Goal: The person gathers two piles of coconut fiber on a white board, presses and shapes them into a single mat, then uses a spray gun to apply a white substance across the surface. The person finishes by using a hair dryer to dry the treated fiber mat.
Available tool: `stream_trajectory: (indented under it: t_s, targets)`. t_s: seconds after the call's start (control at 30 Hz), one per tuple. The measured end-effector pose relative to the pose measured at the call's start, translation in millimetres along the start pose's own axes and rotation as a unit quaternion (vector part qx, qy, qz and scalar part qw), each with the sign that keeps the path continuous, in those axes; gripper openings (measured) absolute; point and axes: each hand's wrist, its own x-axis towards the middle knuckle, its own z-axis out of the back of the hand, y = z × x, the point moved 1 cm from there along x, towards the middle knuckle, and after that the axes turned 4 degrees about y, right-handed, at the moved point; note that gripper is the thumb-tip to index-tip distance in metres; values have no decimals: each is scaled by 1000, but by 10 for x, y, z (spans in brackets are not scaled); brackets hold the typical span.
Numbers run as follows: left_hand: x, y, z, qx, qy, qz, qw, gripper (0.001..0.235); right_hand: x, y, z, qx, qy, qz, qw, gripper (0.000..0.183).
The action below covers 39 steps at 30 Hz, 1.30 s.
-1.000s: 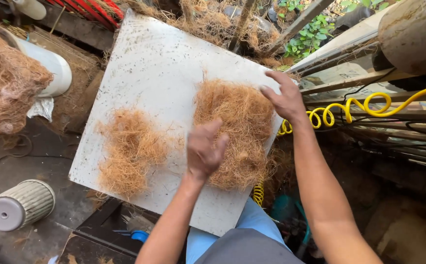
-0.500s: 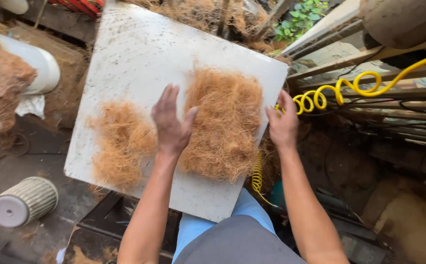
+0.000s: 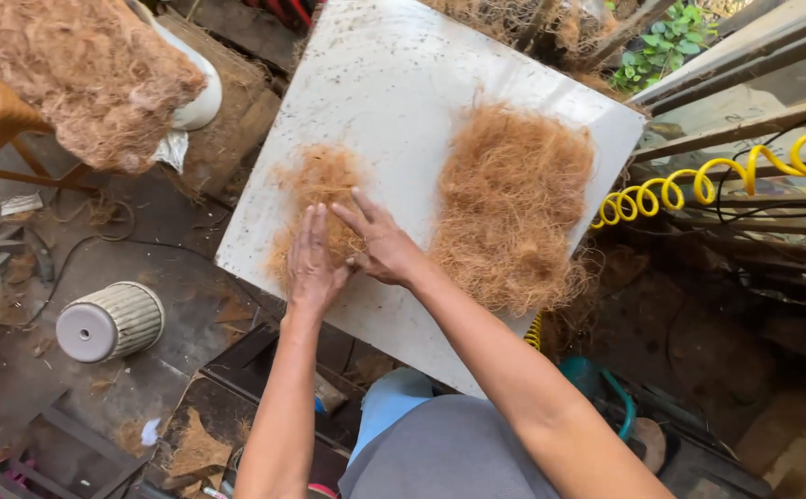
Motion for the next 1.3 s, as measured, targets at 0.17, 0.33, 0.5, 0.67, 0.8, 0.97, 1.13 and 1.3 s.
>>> stream_trajectory:
  t_s: [0.17, 0.33, 0.5, 0.67, 0.8, 0.97, 1.13, 1.3]
  targets:
    - [-231, 796, -273, 87, 86, -13, 992, 102, 103, -620, -626, 35, -86, -74, 993, 19]
    - [-177, 1325, -476, 172, 73, -37, 982, 56, -1001, -189, 33, 148, -110, -66, 981, 6]
    - [-82, 1212, -294, 181, 62, -22, 981, 59, -2362, -518, 579, 326, -227, -41, 917, 29]
    - [-79, 242, 346, 136, 37, 12, 990, 78, -2835, -1199, 789, 401, -321, -71, 855, 26]
    - [-200, -398, 417, 55, -133, -4, 990, 56, -2655, -1498, 700, 384, -390, -110, 830, 30]
    - [-329, -1597, -226, -425, 149, 134, 883, 77, -2161, -1053, 518, 308, -358, -79, 878, 21]
    - [-361, -1579, -1293, -513, 145, 246, 809, 45, -2019, -1177, 484, 177, -328, -127, 919, 11]
    - [-224, -1432, -1197, -543, 77, 294, 783, 16, -2108, -1529, 489, 244, -454, -111, 850, 17]
